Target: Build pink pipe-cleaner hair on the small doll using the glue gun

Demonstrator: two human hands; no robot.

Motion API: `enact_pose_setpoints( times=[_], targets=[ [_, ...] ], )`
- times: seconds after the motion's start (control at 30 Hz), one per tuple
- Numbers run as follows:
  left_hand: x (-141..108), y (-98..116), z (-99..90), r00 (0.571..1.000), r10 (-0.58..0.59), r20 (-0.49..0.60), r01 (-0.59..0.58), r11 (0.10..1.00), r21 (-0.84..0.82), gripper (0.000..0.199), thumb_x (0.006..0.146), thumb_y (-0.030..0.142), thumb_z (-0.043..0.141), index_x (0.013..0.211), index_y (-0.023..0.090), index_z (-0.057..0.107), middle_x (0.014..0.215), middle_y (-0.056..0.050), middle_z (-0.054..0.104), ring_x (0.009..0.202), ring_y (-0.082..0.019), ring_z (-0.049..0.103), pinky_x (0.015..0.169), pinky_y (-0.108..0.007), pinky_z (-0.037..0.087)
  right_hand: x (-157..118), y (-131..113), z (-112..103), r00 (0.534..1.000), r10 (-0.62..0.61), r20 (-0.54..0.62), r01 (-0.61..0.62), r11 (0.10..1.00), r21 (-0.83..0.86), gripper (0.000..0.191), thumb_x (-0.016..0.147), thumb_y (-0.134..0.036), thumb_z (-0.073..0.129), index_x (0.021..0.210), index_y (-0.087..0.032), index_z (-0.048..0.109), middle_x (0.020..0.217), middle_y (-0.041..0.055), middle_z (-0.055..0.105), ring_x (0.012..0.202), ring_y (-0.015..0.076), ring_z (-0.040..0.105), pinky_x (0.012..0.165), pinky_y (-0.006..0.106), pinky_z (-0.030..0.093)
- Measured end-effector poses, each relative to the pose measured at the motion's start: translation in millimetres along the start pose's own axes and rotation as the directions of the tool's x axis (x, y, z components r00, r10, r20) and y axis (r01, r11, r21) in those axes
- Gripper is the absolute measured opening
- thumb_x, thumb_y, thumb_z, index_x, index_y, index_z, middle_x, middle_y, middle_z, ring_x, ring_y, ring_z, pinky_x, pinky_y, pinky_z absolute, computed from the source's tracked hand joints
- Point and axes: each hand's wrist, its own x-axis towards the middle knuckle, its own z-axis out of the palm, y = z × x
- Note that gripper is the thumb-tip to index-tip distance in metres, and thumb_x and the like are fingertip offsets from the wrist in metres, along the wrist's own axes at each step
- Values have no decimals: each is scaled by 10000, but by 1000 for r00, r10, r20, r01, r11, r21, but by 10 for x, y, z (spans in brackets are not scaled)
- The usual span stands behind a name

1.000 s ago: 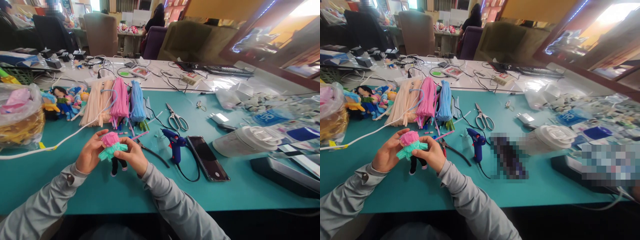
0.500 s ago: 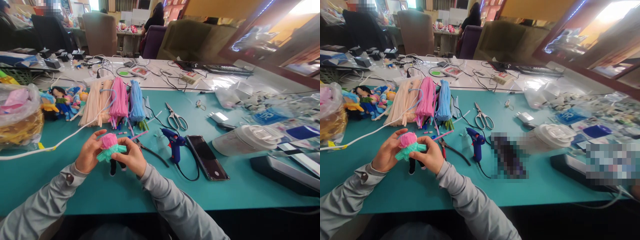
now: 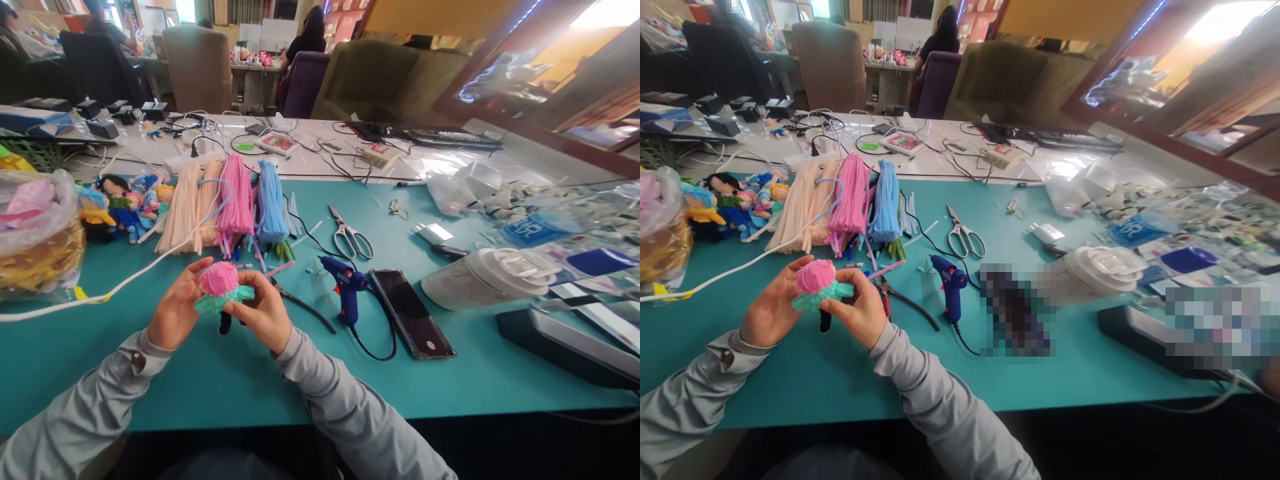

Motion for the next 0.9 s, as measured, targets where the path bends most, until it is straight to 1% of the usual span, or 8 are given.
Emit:
enact_pose_setpoints(
  times=[0.1, 0.17, 0.23, 0.3, 0.47, 0.6, 0.73, 0.9],
  targets=[
    [10, -23, -17, 998, 68, 5, -68, 996, 49, 358, 656, 300, 723, 995, 187, 708, 1121, -92, 684, 978, -265, 650, 840, -369, 510, 1, 24, -21, 997, -65, -42, 61, 995, -76, 423, 640, -415, 813, 942, -226, 586, 973, 28, 607, 868, 183, 602, 673, 287, 522],
    [12, -39, -32, 992, 122, 33, -125, 984, 126, 362, 609, 248, 753, 964, 186, 722, 1170, -94, 662, 1015, -278, 638, 881, -377, 496, -3, 36, -32, 990, -128, -65, 116, 981, -153, 374, 667, -383, 796, 940, -228, 593, 965, 30, 621, 909, 199, 597, 728, 308, 510],
    [7, -52, -43, 986, 151, 67, -162, 964, 209, 378, 586, 225, 788, 957, 185, 727, 1154, -97, 665, 1010, -280, 637, 878, -379, 499, -9, 45, -36, 981, -180, -65, 164, 965, -206, 334, 690, -350, 783, 938, -229, 596, 963, 32, 636, 907, 204, 594, 772, 330, 491],
    [-6, -59, -45, 985, 158, 74, -172, 951, 256, 367, 589, 227, 816, 943, 183, 726, 1083, -96, 685, 965, -269, 647, 832, -366, 518, -13, 49, -33, 976, -212, -51, 195, 954, -227, 307, 706, -333, 773, 933, -227, 596, 953, 33, 650, 881, 203, 595, 794, 342, 475],
    [-42, -60, -26, 988, 149, 29, -152, 951, 268, 359, 581, 224, 857, 907, 180, 711, 926, -81, 700, 826, -229, 656, 659, -296, 526, -14, 45, -19, 978, -206, -31, 191, 947, -259, 279, 716, -315, 765, 910, -220, 589, 925, 20, 664, 873, 199, 608, 784, 320, 457],
    [-46, -59, -26, 983, 185, 8, -177, 928, 327, 412, 543, 187, 873, 921, 186, 708, 927, -59, 701, 834, -221, 662, 698, -292, 525, -12, 44, -16, 980, -201, -13, 191, 946, -262, 272, 713, -300, 757, 901, -216, 579, 912, 17, 669, 854, 190, 608, 765, 307, 454],
    [-42, -60, -47, 978, 206, 10, -197, 916, 349, 375, 540, 189, 879, 879, 183, 716, 917, -69, 705, 826, -224, 668, 742, -306, 527, -23, 46, -2, 980, -197, 8, 192, 943, -272, 274, 704, -277, 749, 907, -218, 575, 925, 24, 676, 860, 192, 617, 771, 312, 462],
    [-22, -49, -82, 976, 217, -18, -198, 921, 335, 405, 550, 210, 884, 917, 195, 715, 896, -55, 720, 796, -216, 675, 701, -295, 533, -19, -26, -24, 981, -180, 75, 192, 958, -214, 301, 703, -215, 693, 979, -222, 573, 1005, 44, 677, 968, 211, 646, 849, 349, 488]
  ],
)
